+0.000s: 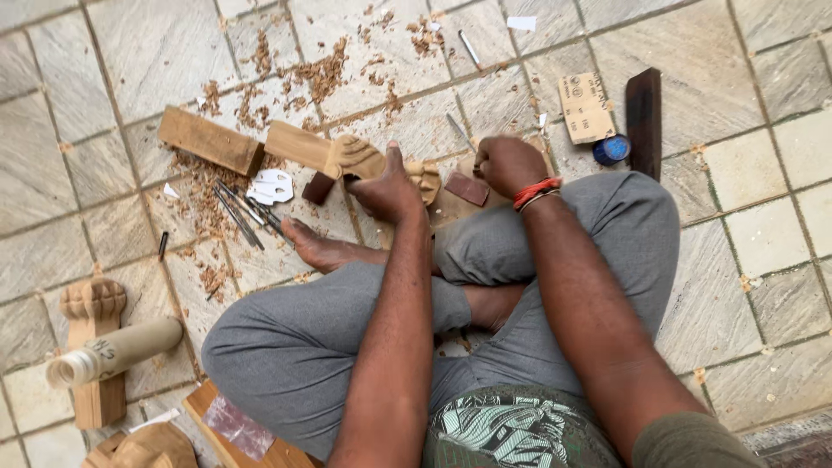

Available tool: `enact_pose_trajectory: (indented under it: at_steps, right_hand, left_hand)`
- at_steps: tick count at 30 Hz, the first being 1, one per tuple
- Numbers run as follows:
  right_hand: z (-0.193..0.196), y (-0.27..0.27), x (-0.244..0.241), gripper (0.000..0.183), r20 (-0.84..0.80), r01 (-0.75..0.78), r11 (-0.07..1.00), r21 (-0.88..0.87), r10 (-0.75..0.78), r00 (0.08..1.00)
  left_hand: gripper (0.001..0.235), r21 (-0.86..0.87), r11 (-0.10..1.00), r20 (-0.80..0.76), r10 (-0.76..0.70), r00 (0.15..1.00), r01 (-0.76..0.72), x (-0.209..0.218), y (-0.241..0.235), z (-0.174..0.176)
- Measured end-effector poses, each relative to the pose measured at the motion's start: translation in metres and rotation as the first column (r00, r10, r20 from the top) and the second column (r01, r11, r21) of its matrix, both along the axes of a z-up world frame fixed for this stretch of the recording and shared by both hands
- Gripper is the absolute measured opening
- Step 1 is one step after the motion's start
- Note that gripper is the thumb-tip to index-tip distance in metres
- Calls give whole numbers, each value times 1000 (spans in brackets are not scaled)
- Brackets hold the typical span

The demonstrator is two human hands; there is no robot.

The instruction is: The person is carving a wooden piece, likely a decorative element or furniture part. They use a chisel to shape the wood and a sanding block to smooth the surface, working on the piece while sitting on the floor.

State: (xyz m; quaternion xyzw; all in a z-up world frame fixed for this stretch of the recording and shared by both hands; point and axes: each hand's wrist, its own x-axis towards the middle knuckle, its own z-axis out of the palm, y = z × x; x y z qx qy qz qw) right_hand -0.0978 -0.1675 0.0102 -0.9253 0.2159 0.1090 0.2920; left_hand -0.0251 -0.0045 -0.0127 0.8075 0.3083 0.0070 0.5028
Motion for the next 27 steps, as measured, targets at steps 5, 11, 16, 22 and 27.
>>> enact_pose_trajectory:
  at_steps: [5, 11, 16, 22, 27]
  right_hand:
    - [-20, 3, 4, 23, 216, -13, 990, -142, 43, 975]
    - [-17, 55, 1, 77, 393, -464, 804, 370, 318, 863]
    - [-10, 75, -3, 64, 225, -401, 909, 108, 371, 901]
    - [5, 85, -4, 83, 336, -431, 901, 56, 389, 858]
    - [11, 63, -9, 80, 357, -372, 891, 260, 269, 895]
  left_hand:
    - [93, 10, 981, 552, -169, 817, 196, -24, 28, -15]
    - [90, -238, 859, 542, -270, 796, 454, -32, 42, -8]
    - [108, -482, 644, 489, -365, 792, 594, -31, 67, 19]
    - [119, -445, 676, 477, -376, 794, 587, 16, 113, 82]
    - [87, -376, 709, 569, -331, 753, 596, 44, 126, 111]
